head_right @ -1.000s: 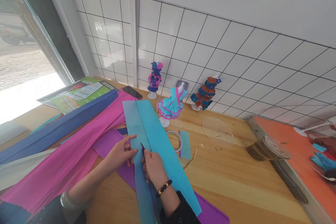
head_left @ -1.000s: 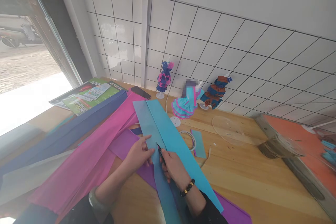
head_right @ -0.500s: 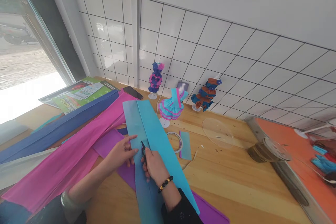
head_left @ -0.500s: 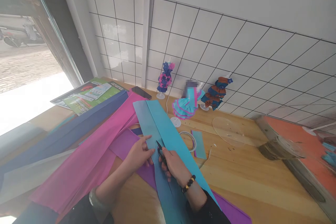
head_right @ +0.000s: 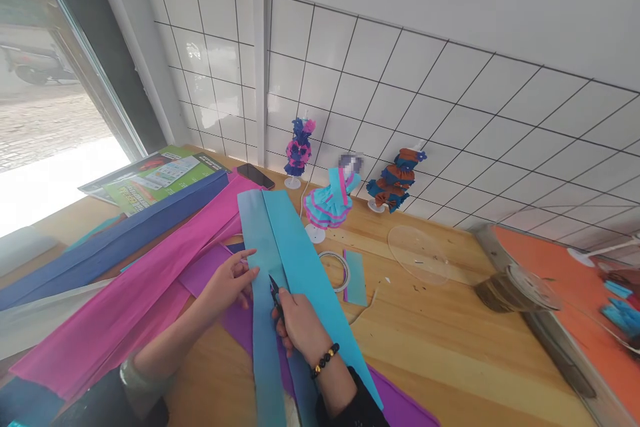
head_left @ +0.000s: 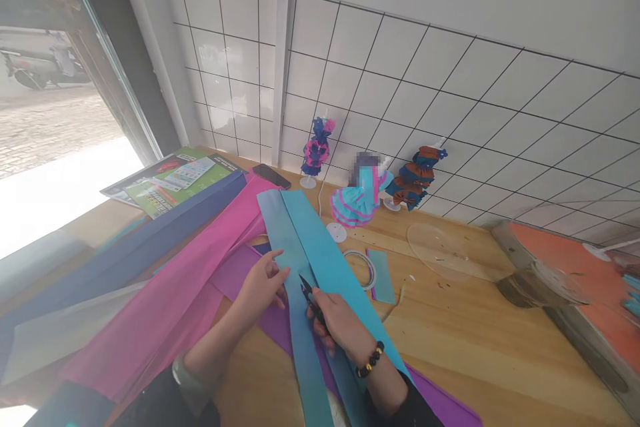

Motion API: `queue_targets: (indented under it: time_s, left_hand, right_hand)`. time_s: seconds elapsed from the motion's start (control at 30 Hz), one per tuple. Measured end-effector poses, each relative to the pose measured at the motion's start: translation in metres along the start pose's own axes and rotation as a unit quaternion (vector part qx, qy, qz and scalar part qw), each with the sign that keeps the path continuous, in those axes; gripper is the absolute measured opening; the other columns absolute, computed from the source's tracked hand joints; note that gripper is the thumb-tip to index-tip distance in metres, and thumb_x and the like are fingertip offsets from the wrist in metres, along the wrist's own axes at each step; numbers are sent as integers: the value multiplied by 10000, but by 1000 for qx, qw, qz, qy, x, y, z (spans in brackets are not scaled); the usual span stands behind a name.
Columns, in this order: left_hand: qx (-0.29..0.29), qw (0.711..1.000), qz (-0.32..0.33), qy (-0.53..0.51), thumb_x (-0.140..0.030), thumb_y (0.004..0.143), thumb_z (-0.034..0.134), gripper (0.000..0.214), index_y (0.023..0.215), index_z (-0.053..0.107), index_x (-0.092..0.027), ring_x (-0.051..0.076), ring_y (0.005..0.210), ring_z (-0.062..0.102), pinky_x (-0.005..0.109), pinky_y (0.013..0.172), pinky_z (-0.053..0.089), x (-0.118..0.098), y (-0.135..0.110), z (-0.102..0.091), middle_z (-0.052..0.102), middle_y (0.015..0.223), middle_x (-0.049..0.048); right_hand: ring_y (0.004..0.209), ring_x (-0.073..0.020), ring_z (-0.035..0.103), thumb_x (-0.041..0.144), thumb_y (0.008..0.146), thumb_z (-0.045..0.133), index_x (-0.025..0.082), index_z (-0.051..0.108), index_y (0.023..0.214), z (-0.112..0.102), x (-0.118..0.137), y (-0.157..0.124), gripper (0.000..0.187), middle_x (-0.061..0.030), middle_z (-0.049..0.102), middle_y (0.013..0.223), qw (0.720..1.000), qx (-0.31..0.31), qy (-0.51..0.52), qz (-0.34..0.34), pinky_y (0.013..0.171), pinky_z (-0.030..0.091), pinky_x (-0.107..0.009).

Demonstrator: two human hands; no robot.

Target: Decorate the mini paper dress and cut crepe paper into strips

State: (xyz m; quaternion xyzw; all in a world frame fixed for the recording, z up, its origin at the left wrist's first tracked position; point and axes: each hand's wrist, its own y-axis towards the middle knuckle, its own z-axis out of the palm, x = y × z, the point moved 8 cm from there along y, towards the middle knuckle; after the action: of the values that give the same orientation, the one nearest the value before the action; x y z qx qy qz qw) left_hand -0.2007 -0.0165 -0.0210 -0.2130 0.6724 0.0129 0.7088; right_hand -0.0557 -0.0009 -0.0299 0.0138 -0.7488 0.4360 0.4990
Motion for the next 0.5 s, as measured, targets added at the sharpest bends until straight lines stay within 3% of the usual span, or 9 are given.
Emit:
queue_targets:
  time_s: [0.23,0.5]
  left_hand:
    - [0,1000,1,21,-206,788,511,433,1207,420,-142,113,428,579,226,349,460,-1,6,0,386,651,-68]
    - [5,1000,9,20,-243,789,518,449,1214,419,-140,118,449,588,226,372,465,-5,2,1,412,649,-63]
  right_hand:
    - [237,-61,318,407,902,276,169,478,642,1,7,7,406,79,381,357,1000,-7,9,-8,255,309,-176]
    - [237,-69,327,413,899,279,179,473,626,4,18,18,409,80,386,351,1000,-18,13,-16,262,338,-193]
